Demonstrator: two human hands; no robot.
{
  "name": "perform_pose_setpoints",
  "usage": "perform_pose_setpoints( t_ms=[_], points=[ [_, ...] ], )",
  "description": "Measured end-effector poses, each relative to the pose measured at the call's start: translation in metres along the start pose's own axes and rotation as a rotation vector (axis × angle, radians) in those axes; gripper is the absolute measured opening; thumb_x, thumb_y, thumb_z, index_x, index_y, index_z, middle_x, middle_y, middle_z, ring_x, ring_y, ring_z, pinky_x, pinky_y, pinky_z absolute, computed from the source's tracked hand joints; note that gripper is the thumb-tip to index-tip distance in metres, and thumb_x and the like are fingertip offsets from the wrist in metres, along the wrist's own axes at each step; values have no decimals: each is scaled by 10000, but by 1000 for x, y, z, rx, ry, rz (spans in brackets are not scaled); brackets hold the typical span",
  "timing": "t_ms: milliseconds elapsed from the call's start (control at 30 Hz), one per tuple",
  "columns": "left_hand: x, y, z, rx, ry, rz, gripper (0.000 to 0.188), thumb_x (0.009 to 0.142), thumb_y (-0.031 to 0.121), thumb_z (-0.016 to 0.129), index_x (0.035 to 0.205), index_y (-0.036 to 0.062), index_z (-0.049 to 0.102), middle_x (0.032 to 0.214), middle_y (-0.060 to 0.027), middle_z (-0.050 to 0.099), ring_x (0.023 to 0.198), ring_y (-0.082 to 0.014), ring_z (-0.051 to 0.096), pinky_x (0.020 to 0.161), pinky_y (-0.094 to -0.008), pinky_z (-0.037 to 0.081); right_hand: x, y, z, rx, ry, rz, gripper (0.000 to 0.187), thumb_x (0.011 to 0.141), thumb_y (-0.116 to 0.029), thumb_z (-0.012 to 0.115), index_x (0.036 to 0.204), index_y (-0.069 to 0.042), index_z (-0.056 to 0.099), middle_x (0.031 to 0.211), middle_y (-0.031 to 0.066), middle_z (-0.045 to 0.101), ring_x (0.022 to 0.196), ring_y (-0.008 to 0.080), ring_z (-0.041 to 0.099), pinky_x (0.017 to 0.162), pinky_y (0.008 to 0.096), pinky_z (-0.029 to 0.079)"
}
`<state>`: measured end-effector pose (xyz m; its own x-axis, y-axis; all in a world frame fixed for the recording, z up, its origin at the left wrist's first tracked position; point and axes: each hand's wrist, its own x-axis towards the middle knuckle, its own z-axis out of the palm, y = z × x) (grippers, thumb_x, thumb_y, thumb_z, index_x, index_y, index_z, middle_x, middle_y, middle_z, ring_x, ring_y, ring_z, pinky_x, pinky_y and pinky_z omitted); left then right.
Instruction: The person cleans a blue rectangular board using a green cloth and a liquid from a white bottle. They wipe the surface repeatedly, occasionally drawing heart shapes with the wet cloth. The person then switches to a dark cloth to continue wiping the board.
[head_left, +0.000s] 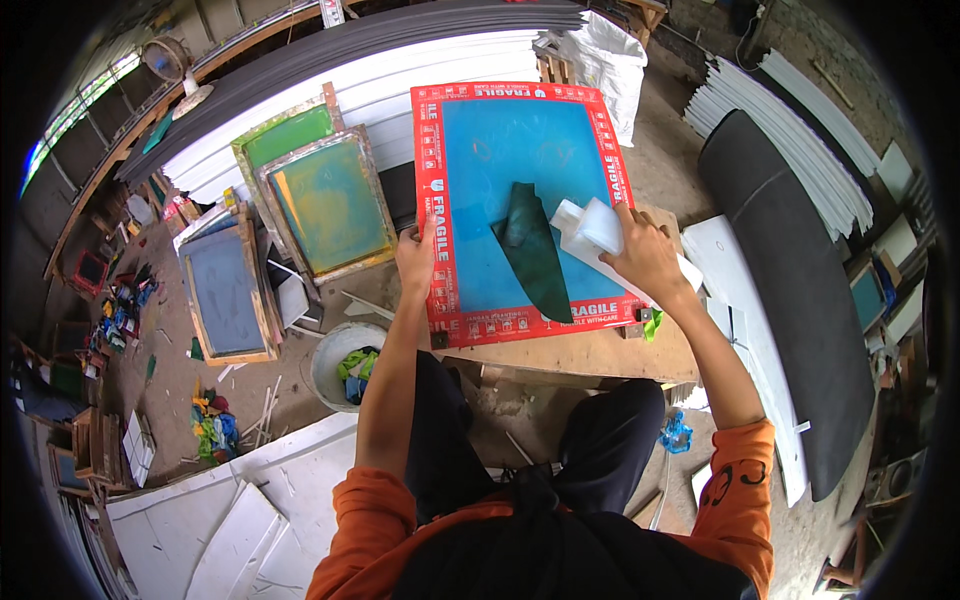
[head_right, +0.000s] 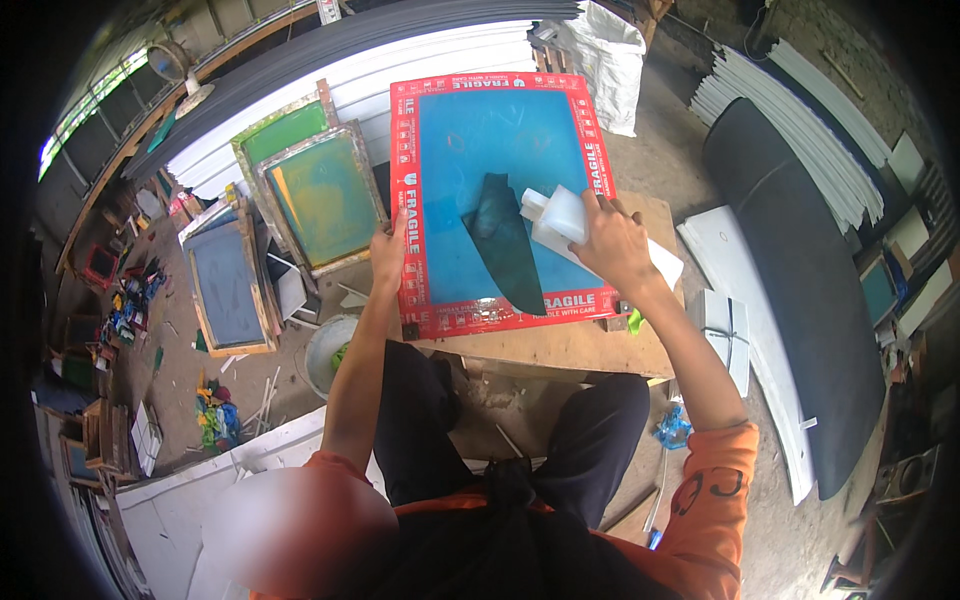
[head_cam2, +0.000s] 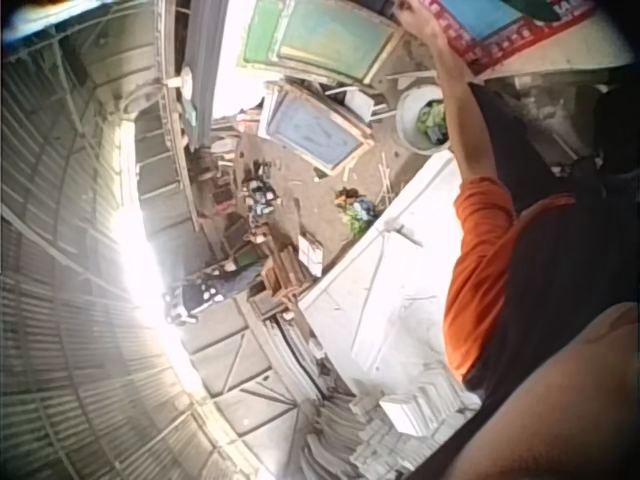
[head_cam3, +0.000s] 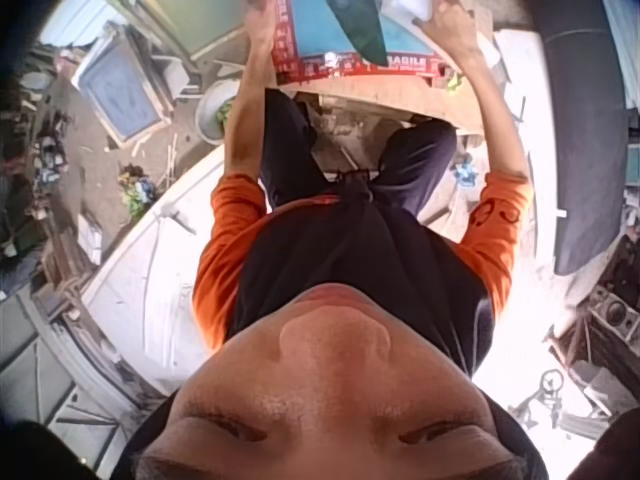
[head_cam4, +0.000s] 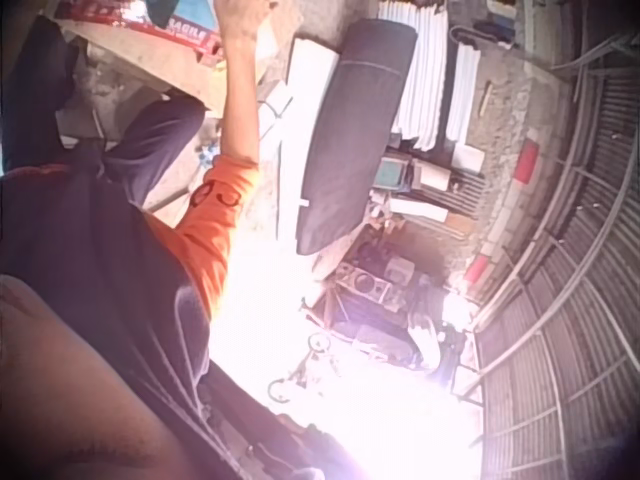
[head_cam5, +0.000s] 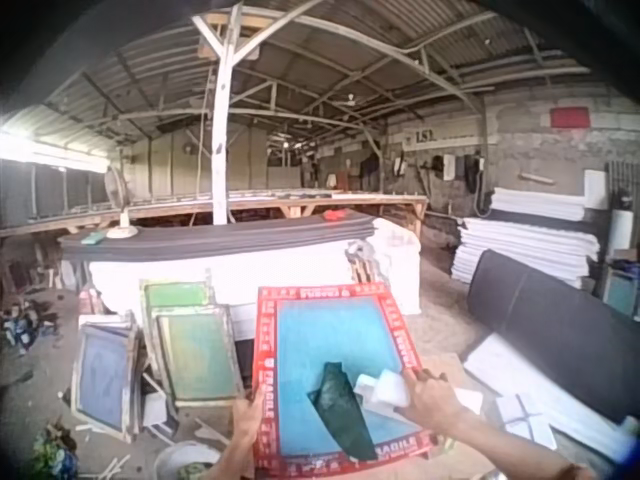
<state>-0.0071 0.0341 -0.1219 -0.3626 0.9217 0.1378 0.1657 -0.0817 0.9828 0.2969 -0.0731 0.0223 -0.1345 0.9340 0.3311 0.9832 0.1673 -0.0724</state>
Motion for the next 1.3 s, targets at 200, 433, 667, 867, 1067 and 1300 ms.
perform_pose_setpoints(
  t_ms=[200, 433, 667, 867, 1067, 1300],
  points=[
    [-2, 0, -2, -3, 20, 25, 680, 791, 546, 619, 1010, -96, 578, 808, -150, 647, 726, -199, 632, 678, -305, 492, 10, 1, 0, -120, 0, -112, 578, 621, -205, 769, 1092, -52, 470, 978, 152, 613, 996, 315, 572, 809, 494, 442],
    [-18, 12, -5, -59, 12, 29, 636, 782, 500, 652, 991, -98, 592, 786, -140, 655, 702, -185, 633, 667, -301, 492, 23, -3, -8, -218, -11, -148, 584, 604, -193, 780, 1084, -57, 475, 986, 134, 613, 1003, 293, 573, 801, 479, 457],
    [-14, 7, -6, -26, -32, -12, 520, 812, 408, 656, 1053, -48, 590, 847, -119, 660, 725, -143, 628, 654, -274, 490, 29, -12, -16, -195, -14, -89, 574, 634, -220, 769, 1092, -59, 463, 1012, 150, 609, 1005, 309, 576, 813, 478, 460],
    [-19, 9, -3, -60, -12, 5, 566, 723, 408, 743, 1012, -56, 596, 834, -123, 666, 715, -162, 631, 679, -290, 495, 14, 24, -26, 196, 150, 212, 596, 653, -279, 770, 1075, -15, 442, 937, 240, 625, 840, 388, 625, 743, 447, 489],
    [-29, 25, -6, -170, -45, -55, 377, 752, 262, 750, 978, -5, 610, 876, -64, 641, 719, -124, 588, 669, -271, 472, -19, 102, -11, 513, 603, 505, 628, 645, -290, 788, 1058, 22, 432, 867, 260, 626, 806, 400, 628, 708, 442, 485],
    [-14, 5, -5, -81, -35, 25, 400, 825, 297, 672, 1026, -40, 593, 912, -82, 638, 764, -124, 586, 710, -273, 464, -45, 171, 74, 460, 892, 629, 694, 643, -268, 791, 1140, 37, 415, 1003, 277, 571, 963, 415, 559, 828, 444, 428]
  ],
)
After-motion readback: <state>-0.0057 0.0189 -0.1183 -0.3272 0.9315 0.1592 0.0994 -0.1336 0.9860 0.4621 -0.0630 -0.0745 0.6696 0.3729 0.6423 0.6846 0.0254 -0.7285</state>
